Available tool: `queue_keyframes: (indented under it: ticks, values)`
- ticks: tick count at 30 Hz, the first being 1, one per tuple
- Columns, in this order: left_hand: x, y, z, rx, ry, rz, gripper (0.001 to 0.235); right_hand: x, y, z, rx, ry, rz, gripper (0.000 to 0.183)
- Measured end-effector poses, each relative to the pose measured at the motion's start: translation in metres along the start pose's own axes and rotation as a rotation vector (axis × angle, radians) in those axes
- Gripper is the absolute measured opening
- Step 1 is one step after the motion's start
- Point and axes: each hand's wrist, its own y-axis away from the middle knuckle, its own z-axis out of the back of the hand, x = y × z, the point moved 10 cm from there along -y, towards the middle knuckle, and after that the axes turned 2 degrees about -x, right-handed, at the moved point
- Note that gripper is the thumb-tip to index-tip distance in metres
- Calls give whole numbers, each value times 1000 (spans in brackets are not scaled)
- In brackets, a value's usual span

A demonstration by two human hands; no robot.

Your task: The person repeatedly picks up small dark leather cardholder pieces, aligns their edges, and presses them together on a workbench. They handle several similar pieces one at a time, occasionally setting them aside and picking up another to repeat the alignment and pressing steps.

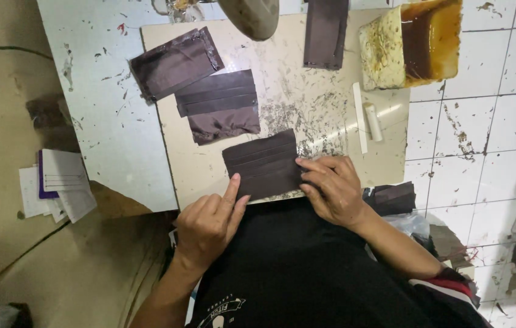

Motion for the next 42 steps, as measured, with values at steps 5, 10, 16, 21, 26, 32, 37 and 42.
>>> queue_keyframes:
  ticks: [5,10,16,21,26,32,37,42]
  values:
    - [0,0,-3,31,7,19,37,-4,11,-9,6,89,40,19]
    - [1,0,-2,38,-2,21,38,3,8,-10,13,188,74,20]
    - [5,4,-6,56,73,70,39,-30,27,-7,-43,-61,-55,11]
    - [8,8,-6,46,99,79,38,-26,18,6,-86,-136,-98,5]
    - [8,7,-6,53,104,79,37,-19,15,5,-97,-104,-66,5]
    - [6,5,-4,43,75,55,36,-15,17,0,-52,-56,-30,7]
    - [9,6,-1,19,63,81,36,-4,4,1,-19,-45,1,15]
    - [8,9,-2,-11,33,61,35,3,4,-7,27,66,92,20]
